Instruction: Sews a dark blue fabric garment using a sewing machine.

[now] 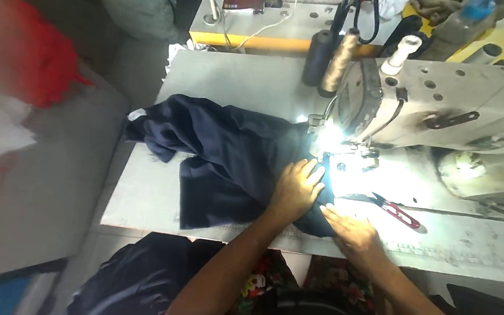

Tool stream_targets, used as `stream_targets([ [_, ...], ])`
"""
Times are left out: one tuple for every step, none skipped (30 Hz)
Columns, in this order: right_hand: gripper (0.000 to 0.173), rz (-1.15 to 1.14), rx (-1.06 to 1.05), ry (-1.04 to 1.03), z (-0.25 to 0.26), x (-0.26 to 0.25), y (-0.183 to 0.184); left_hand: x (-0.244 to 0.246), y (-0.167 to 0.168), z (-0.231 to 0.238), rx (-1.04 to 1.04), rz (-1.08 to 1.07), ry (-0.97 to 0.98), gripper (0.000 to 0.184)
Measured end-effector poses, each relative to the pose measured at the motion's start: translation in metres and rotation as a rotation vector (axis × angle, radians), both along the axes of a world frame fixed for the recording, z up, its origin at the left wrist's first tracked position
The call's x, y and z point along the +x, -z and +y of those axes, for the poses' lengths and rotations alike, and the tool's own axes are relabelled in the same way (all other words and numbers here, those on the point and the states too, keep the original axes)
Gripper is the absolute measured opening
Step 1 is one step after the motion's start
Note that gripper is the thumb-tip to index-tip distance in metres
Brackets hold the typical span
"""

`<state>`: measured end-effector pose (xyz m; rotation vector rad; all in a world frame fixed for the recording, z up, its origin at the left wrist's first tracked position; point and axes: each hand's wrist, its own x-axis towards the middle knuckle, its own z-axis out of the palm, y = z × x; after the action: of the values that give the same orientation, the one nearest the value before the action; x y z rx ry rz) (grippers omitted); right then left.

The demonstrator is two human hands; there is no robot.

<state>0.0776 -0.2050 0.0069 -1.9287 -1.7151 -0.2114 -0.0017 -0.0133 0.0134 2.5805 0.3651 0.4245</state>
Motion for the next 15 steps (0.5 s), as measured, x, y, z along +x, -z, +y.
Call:
stream_targets([
  [0.029,0.000,0.002,0.003,0.0000,-0.0002,0.0001,0.0000,0.0000,0.0000,0.002,0.003,0.001,0.036],
  [0.029,-0.002,0.004,0.007,0.0001,-0.0004,0.0003,0.0000,0.0000,-0.0001,0.005,0.001,0.002,0.036],
  [0.028,-0.003,0.003,0.012,0.0000,-0.0007,0.0003,0.0000,-0.0002,-0.0002,0.005,-0.001,0.003,0.036],
  [0.029,-0.001,0.002,0.015,0.0000,-0.0011,0.0004,0.0000,-0.0003,-0.0002,0.006,-0.004,0.003,0.036],
  [0.029,0.004,0.001,0.016,0.0000,-0.0015,0.0004,-0.0001,-0.0004,-0.0002,0.008,-0.008,0.001,0.035],
  [0.029,0.006,-0.003,0.018,0.0001,-0.0019,-0.0002,-0.0002,-0.0006,-0.0001,0.009,-0.011,-0.001,0.035],
  [0.029,0.007,-0.008,0.020,0.0005,-0.0025,-0.0014,-0.0003,-0.0006,0.0002,0.009,-0.013,0.000,0.035],
  [0.029,0.009,-0.013,0.025,0.0010,-0.0035,-0.0027,-0.0004,-0.0007,0.0006,0.011,-0.015,0.000,0.035],
  [0.028,0.009,-0.018,0.033,0.0016,-0.0048,-0.0040,-0.0004,-0.0006,0.0009,0.016,-0.022,0.000,0.034],
  [0.028,0.014,-0.023,0.043,0.0017,-0.0064,-0.0049,-0.0002,-0.0003,0.0009,0.022,-0.027,-0.001,0.034],
  [0.028,0.024,-0.029,0.051,0.0016,-0.0078,-0.0056,-0.0001,-0.0001,0.0010,0.025,-0.028,-0.001,0.034],
  [0.028,0.030,-0.028,0.058,0.0017,-0.0085,-0.0056,0.0001,-0.0003,0.0011,0.025,-0.027,0.000,0.034],
  [0.028,0.035,-0.026,0.062,0.0019,-0.0089,-0.0053,0.0001,-0.0006,0.0013,0.025,-0.025,0.001,0.034],
  [0.028,0.038,-0.025,0.064,0.0019,-0.0092,-0.0050,-0.0002,-0.0012,0.0016,0.023,-0.020,0.002,0.034],
  [0.028,0.040,-0.022,0.065,0.0020,-0.0092,-0.0043,-0.0005,-0.0014,0.0017,0.022,-0.018,0.002,0.034],
])
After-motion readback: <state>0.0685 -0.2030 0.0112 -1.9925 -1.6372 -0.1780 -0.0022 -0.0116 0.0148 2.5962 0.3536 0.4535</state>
